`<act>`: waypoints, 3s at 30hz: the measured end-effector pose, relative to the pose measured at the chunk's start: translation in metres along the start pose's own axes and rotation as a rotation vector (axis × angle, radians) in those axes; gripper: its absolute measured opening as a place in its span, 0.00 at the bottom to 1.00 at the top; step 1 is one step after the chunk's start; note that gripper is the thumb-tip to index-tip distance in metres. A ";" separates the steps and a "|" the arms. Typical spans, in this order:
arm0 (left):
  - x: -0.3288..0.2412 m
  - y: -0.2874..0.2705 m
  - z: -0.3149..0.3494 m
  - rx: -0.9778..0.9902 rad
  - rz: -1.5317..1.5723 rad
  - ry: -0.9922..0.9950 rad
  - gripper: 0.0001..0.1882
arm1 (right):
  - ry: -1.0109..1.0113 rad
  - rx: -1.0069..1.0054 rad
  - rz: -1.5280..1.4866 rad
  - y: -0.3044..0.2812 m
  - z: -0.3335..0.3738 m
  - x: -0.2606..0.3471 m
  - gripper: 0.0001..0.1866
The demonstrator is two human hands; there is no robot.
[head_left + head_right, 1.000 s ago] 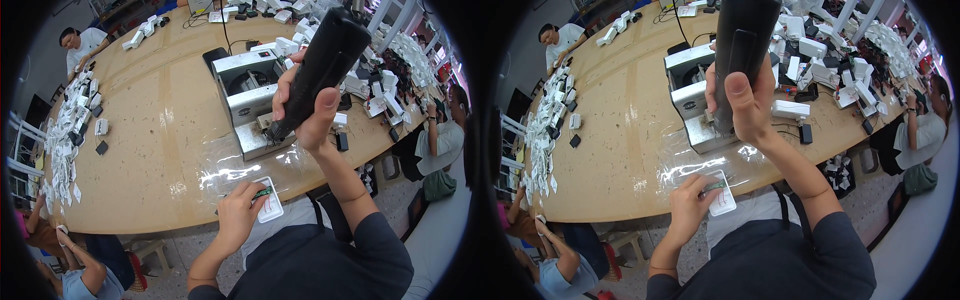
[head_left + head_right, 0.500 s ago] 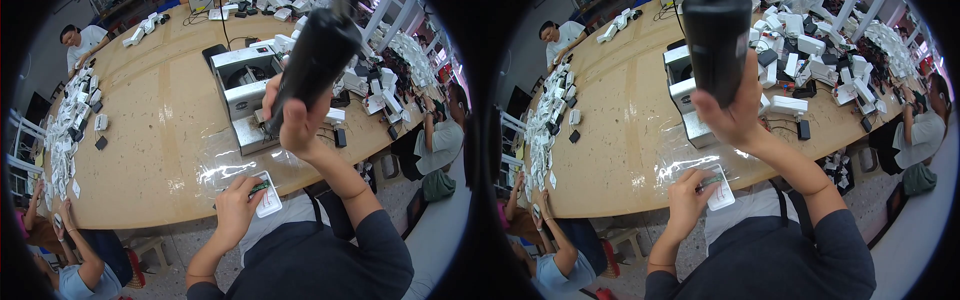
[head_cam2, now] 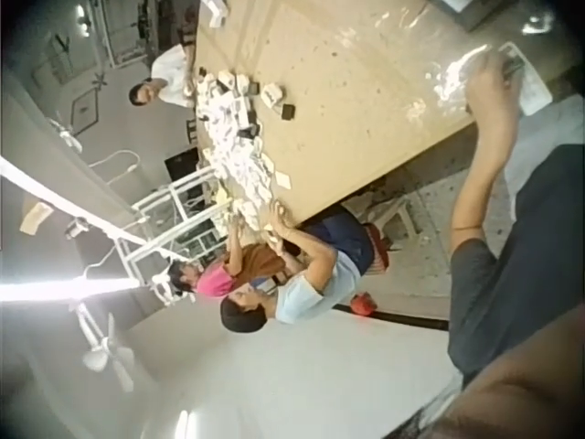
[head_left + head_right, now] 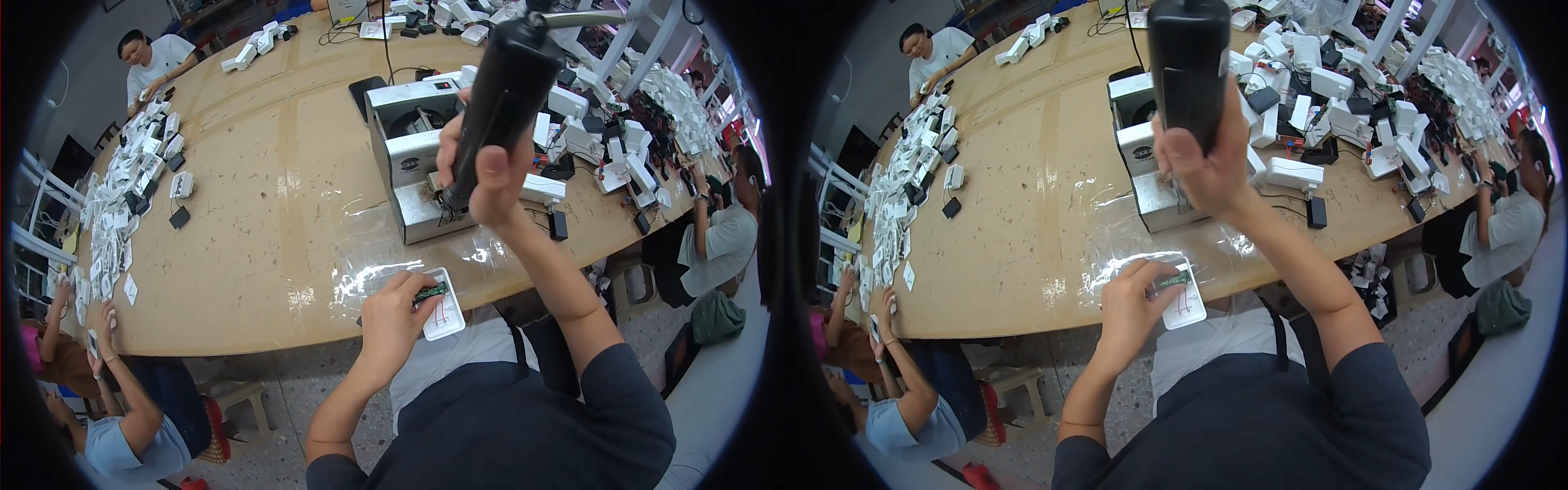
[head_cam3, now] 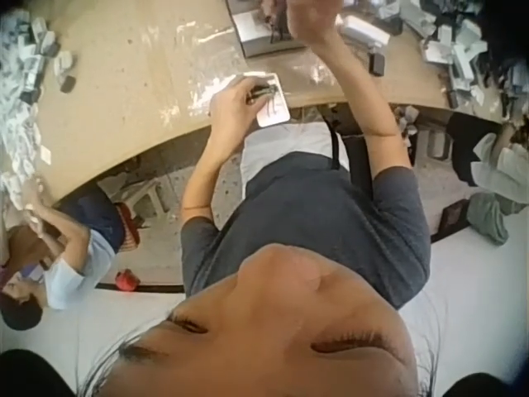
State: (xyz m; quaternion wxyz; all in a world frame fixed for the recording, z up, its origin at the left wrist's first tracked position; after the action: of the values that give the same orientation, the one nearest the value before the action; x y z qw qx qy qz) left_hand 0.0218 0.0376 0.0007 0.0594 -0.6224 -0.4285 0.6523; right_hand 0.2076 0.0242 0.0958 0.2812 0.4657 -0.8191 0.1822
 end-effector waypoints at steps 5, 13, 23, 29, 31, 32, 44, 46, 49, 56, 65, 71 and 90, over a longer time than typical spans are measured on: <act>0.001 0.000 0.001 -0.018 -0.010 -0.017 0.12 | -0.128 -0.204 0.327 0.006 0.006 -0.004 0.29; 0.001 0.000 0.000 -0.033 -0.012 0.019 0.11 | 0.170 0.188 -0.189 -0.001 -0.012 -0.010 0.50; 0.000 0.000 -0.001 -0.016 -0.007 -0.011 0.12 | 0.212 0.129 -0.132 -0.001 -0.002 0.007 0.51; -0.002 -0.004 -0.002 0.028 -0.027 -0.022 0.12 | 0.340 0.149 -0.250 0.020 0.056 0.035 0.53; -0.004 -0.005 -0.002 0.064 -0.041 -0.044 0.11 | 0.356 0.164 -0.236 0.021 0.065 0.032 0.52; -0.004 -0.006 -0.002 0.065 -0.042 -0.044 0.11 | 0.368 0.181 -0.221 0.022 0.068 0.030 0.52; 0.002 -0.004 -0.003 0.054 0.040 0.011 0.15 | 0.398 0.141 -0.262 0.016 0.075 0.027 0.52; 0.001 -0.004 -0.003 0.050 0.027 0.024 0.15 | 0.396 0.141 -0.251 0.017 0.076 0.027 0.52; -0.001 -0.004 -0.003 0.059 0.013 0.003 0.15 | 0.395 0.124 -0.245 0.019 0.080 0.024 0.52; -0.004 -0.003 -0.001 0.100 -0.049 -0.031 0.11 | 0.390 0.121 -0.237 0.018 0.084 0.022 0.52; 0.000 0.003 -0.003 0.115 -0.049 -0.031 0.11 | 0.316 0.167 -0.271 0.013 0.120 -0.001 0.51; -0.002 0.001 -0.004 0.107 -0.071 -0.035 0.11 | 0.357 0.145 -0.434 0.015 0.115 -0.004 0.51; 0.035 -0.225 -0.017 -0.525 -0.847 0.010 0.17 | 0.441 -0.098 1.137 -0.141 0.124 0.013 0.21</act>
State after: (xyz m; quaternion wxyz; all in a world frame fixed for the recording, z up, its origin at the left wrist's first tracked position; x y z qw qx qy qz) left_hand -0.0738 0.2080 0.1183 0.1623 -0.3905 -0.7932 0.4381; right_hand 0.2883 -0.1238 0.0131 0.3240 -0.1065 -0.8692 0.3579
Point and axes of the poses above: each hand's wrist, its own z-axis away from the middle knuckle, its own y-axis out of the palm, x = y × z, the point moved 4 cm from there along -z, towards the middle knuckle, and after that the axes turned 8 degrees about x, right-handed, at the moved point
